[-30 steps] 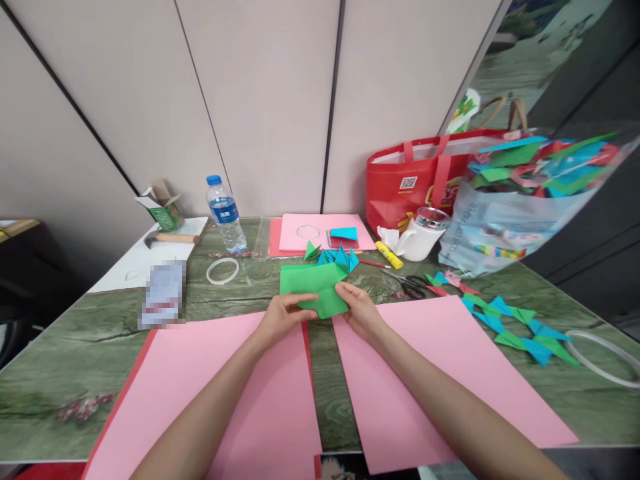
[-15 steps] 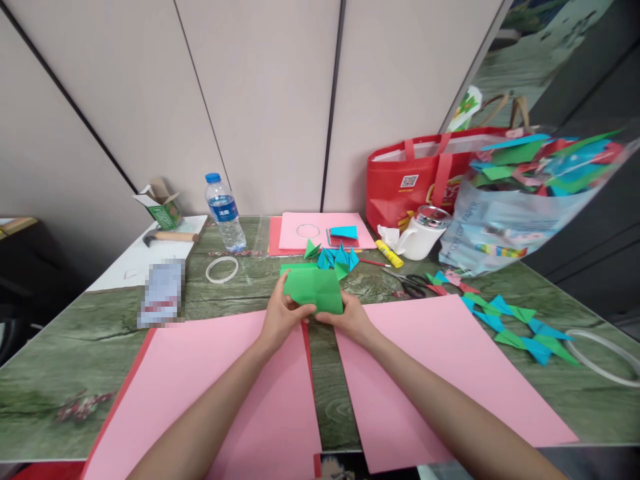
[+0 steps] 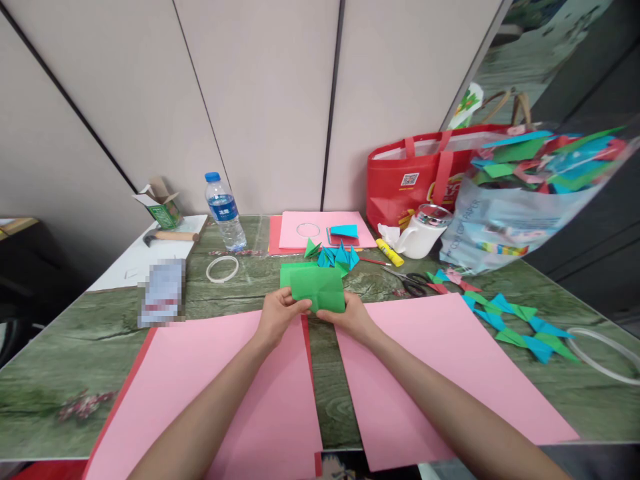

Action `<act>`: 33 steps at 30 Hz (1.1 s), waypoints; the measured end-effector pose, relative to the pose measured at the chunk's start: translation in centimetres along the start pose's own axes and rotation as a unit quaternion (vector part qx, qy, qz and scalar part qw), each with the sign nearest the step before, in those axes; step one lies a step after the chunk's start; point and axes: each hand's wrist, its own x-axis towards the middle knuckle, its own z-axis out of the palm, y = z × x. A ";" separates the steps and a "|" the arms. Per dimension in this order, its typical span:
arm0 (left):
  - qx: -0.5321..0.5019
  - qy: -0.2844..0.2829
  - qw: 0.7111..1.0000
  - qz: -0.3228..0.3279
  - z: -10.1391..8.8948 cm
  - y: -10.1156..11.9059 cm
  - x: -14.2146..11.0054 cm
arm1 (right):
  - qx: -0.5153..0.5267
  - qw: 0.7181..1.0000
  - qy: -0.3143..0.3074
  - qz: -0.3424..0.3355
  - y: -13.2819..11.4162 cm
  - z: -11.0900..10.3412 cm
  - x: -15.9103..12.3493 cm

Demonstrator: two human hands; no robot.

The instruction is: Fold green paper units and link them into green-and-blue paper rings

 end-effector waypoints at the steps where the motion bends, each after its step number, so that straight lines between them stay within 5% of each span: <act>1: -0.001 0.011 1.000 -0.004 0.0 -0.1 0.0 | -0.003 1.000 -0.003 -0.003 0.0 0.1 0.0; 33: -0.028 0.091 0.994 -0.050 0.7 -0.7 -0.3 | 0.007 0.998 -0.019 0.052 -0.1 0.5 -0.1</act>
